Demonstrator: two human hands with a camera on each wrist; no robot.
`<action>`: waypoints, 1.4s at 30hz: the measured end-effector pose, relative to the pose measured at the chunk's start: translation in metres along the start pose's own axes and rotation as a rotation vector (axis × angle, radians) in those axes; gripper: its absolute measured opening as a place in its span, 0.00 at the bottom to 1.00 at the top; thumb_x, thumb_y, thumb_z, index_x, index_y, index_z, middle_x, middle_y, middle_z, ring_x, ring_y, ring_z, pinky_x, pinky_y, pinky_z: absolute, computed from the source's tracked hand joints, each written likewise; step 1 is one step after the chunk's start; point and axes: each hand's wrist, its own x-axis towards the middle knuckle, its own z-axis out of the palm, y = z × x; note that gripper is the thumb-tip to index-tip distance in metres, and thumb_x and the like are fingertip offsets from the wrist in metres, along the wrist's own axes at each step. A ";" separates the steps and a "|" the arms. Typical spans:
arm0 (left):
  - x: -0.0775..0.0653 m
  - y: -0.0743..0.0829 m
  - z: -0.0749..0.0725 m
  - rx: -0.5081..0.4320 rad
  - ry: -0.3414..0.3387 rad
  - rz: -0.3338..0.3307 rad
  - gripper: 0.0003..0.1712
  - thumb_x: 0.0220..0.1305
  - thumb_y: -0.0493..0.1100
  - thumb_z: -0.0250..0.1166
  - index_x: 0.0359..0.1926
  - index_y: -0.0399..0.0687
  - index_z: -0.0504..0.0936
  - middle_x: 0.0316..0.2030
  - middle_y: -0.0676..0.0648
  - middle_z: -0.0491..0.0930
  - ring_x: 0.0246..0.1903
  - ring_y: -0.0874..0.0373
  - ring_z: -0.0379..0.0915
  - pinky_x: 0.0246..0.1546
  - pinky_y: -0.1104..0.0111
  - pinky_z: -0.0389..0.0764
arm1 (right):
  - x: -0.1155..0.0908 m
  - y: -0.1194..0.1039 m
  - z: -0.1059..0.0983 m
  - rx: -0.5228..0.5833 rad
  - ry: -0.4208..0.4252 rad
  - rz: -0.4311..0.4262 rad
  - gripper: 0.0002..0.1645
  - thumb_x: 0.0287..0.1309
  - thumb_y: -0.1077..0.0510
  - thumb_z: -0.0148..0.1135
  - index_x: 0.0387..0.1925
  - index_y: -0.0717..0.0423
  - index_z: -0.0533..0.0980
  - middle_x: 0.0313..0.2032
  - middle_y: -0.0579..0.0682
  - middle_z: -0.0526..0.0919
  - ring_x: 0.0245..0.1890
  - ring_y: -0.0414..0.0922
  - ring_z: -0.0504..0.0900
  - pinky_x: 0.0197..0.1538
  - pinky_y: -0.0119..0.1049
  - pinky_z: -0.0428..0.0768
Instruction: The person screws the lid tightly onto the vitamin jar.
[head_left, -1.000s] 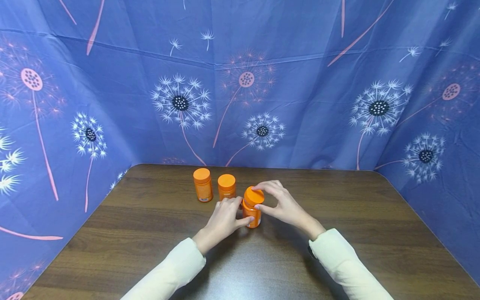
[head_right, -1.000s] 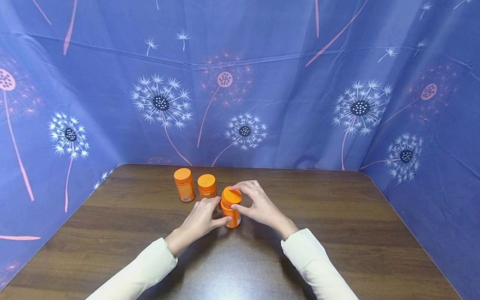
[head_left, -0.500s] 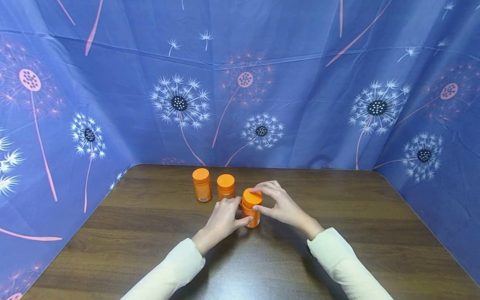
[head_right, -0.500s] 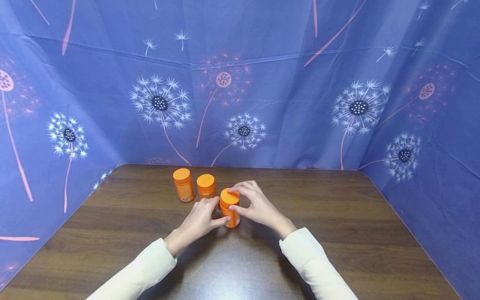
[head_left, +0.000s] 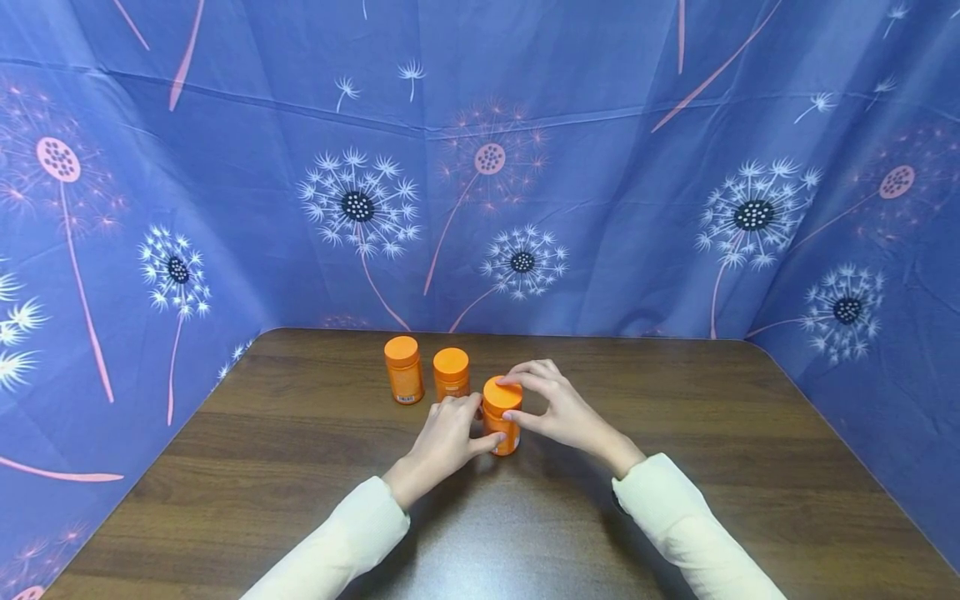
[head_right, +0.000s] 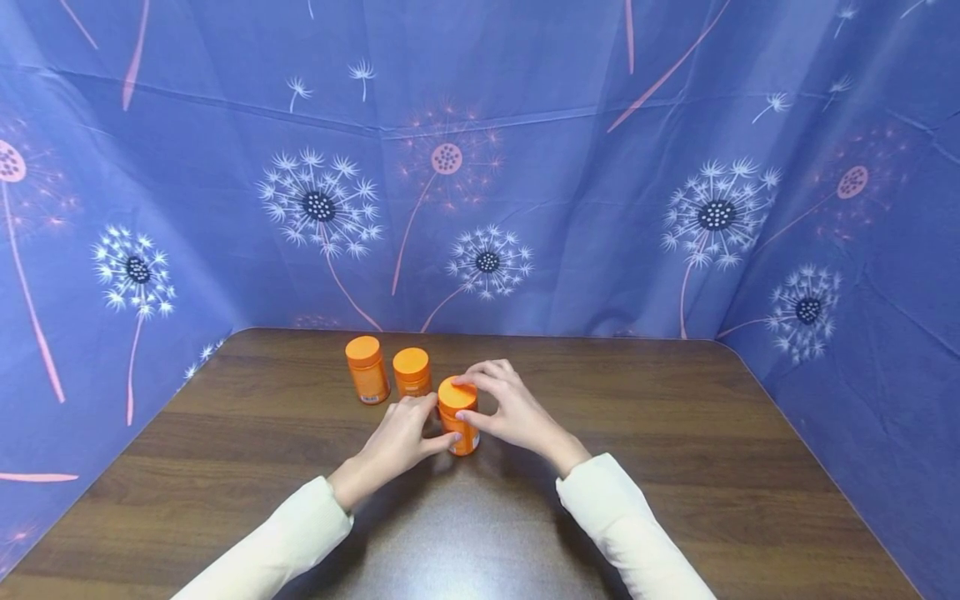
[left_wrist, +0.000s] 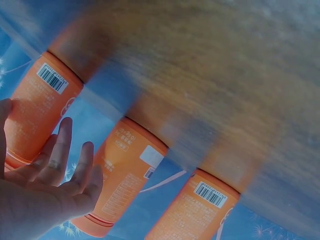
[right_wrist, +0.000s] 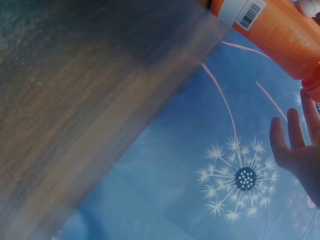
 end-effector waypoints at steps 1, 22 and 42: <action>0.000 0.000 0.000 -0.001 0.000 0.000 0.23 0.50 0.61 0.66 0.39 0.51 0.74 0.32 0.51 0.81 0.35 0.57 0.74 0.39 0.60 0.69 | 0.000 0.000 0.000 -0.001 -0.002 0.003 0.25 0.44 0.54 0.71 0.47 0.52 0.77 0.46 0.46 0.77 0.50 0.44 0.69 0.53 0.46 0.68; -0.001 0.001 -0.002 0.008 -0.006 -0.010 0.22 0.50 0.61 0.65 0.38 0.51 0.74 0.31 0.52 0.80 0.32 0.58 0.72 0.36 0.63 0.66 | 0.002 0.002 0.000 0.049 -0.046 0.054 0.32 0.45 0.50 0.70 0.54 0.50 0.71 0.51 0.47 0.75 0.52 0.44 0.67 0.54 0.46 0.65; -0.001 0.001 -0.001 0.008 -0.010 -0.006 0.23 0.50 0.61 0.65 0.38 0.51 0.74 0.31 0.52 0.80 0.33 0.58 0.72 0.38 0.62 0.67 | 0.001 0.011 -0.002 0.133 -0.084 0.140 0.28 0.46 0.52 0.69 0.51 0.49 0.73 0.51 0.45 0.73 0.55 0.45 0.66 0.57 0.51 0.64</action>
